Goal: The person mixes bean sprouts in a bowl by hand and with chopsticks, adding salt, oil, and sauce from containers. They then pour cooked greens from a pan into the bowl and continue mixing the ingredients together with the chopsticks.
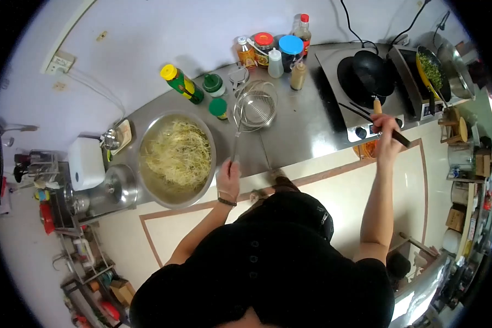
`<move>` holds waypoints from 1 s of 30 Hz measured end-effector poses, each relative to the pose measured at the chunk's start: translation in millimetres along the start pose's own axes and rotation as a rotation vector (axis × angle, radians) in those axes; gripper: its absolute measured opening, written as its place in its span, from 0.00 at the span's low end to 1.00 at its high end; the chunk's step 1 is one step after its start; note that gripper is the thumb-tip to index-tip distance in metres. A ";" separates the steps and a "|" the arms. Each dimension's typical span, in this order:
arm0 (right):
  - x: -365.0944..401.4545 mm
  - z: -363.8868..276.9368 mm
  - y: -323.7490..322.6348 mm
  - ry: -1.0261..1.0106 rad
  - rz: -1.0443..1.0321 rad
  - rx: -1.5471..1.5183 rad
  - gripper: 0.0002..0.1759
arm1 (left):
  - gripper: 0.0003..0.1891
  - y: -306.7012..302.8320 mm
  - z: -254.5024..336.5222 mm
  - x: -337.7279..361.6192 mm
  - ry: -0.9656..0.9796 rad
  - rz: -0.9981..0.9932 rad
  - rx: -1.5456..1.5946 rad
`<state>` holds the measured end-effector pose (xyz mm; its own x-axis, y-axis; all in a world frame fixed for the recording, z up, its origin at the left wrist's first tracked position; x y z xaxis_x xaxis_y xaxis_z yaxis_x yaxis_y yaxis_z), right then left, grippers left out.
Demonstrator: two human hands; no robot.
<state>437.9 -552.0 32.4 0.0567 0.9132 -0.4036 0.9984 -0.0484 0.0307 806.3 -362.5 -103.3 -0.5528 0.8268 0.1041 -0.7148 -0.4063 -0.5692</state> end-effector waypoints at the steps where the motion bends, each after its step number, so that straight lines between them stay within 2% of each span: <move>1: 1.6 1.2 14.8 -0.015 -0.041 0.006 0.19 | 0.15 -5.2 3.8 -1.3 0.136 0.142 -0.077; 2: 1.4 -0.4 29.5 -0.015 -0.057 -0.037 0.19 | 0.15 -8.8 7.1 -1.9 0.273 0.282 -0.153; 4: -2.4 7.8 44.0 0.025 -0.035 -0.031 0.20 | 0.16 -2.8 5.6 -10.5 0.289 0.248 -0.217; 6: -7.3 12.3 49.6 0.029 -0.025 -0.047 0.20 | 0.16 13.8 -2.8 -20.0 0.079 -0.012 -0.305; 8: -9.8 13.9 55.8 0.041 -0.036 -0.054 0.21 | 0.16 23.2 -14.3 -23.0 0.040 -0.010 -0.331; 11: -11.2 18.3 79.6 -0.001 -0.156 -0.177 0.21 | 0.17 23.6 -38.0 -27.7 -0.011 -0.091 -0.430; 14: -18.9 44.2 115.6 0.215 -0.182 -0.172 0.18 | 0.18 25.3 -72.9 -32.6 -0.105 -0.136 -0.459; 15: -26.3 51.8 131.0 0.217 -0.246 -0.156 0.18 | 0.18 27.3 -83.1 -35.2 -0.090 -0.090 -0.419; 17: -45.6 66.8 170.5 0.187 -0.385 -0.169 0.18 | 0.18 26.6 -95.9 -42.1 -0.076 -0.035 -0.379; 19: -66.7 69.5 214.2 0.066 -0.487 -0.174 0.18 | 0.23 29.1 -104.6 -47.7 -0.100 -0.159 -0.314; 20: -77.8 64.6 235.7 -0.019 -0.519 -0.152 0.18 | 0.23 28.7 -105.9 -46.6 -0.108 -0.147 -0.314; 21: -91.1 60.3 255.2 -0.017 -0.534 -0.160 0.18 | 0.25 27.6 -104.2 -42.4 -0.039 -0.064 -0.427; 22: -103.4 56.1 277.1 -0.049 -0.650 0.067 0.18 | 0.27 26.7 -102.7 -34.6 0.024 0.020 -0.541; 23: -111.1 57.6 300.9 -0.087 -0.765 0.292 0.18 | 0.27 21.5 -93.6 -22.8 -0.002 0.035 -0.542; 24: -113.9 66.8 326.9 -0.066 -0.870 0.445 0.16 | 0.28 12.1 -72.5 -8.8 -0.005 0.011 -0.561; 25: -114.7 98.2 350.6 -0.128 -0.949 0.609 0.15 | 0.29 5.3 -61.0 4.8 -0.012 -0.008 -0.580; 26: -108.8 139.8 371.8 -0.206 -1.026 0.768 0.14 | 0.28 2.4 -62.6 18.4 -0.039 0.040 -0.481; 28: -97.6 201.3 395.2 -0.302 -0.996 0.928 0.12 | 0.26 -6.8 -70.5 47.2 -0.313 0.100 -0.124; 29: -94.7 206.8 402.9 -0.291 -1.059 1.012 0.11 | 0.26 -11.6 -88.0 61.1 -0.376 0.151 -0.046; 30: -92.1 211.5 407.0 -0.280 -1.117 1.104 0.10 | 0.26 -6.4 -123.2 75.0 -0.539 0.287 0.278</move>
<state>840.8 -741.4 -111.3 -0.7994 0.5955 0.0795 0.0472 0.1942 -0.9798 822.1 -250.0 -192.3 -0.8225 0.3904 0.4136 -0.5513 -0.7261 -0.4109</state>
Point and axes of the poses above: each hand's wrist, its own x-axis away from the middle knuckle, its own y-axis out of the palm, z = x × y, the point moved 3 cm from there along -x, towards the middle knuckle, and after that the axes turned 11 degrees about -x, right-handed, at the moved point
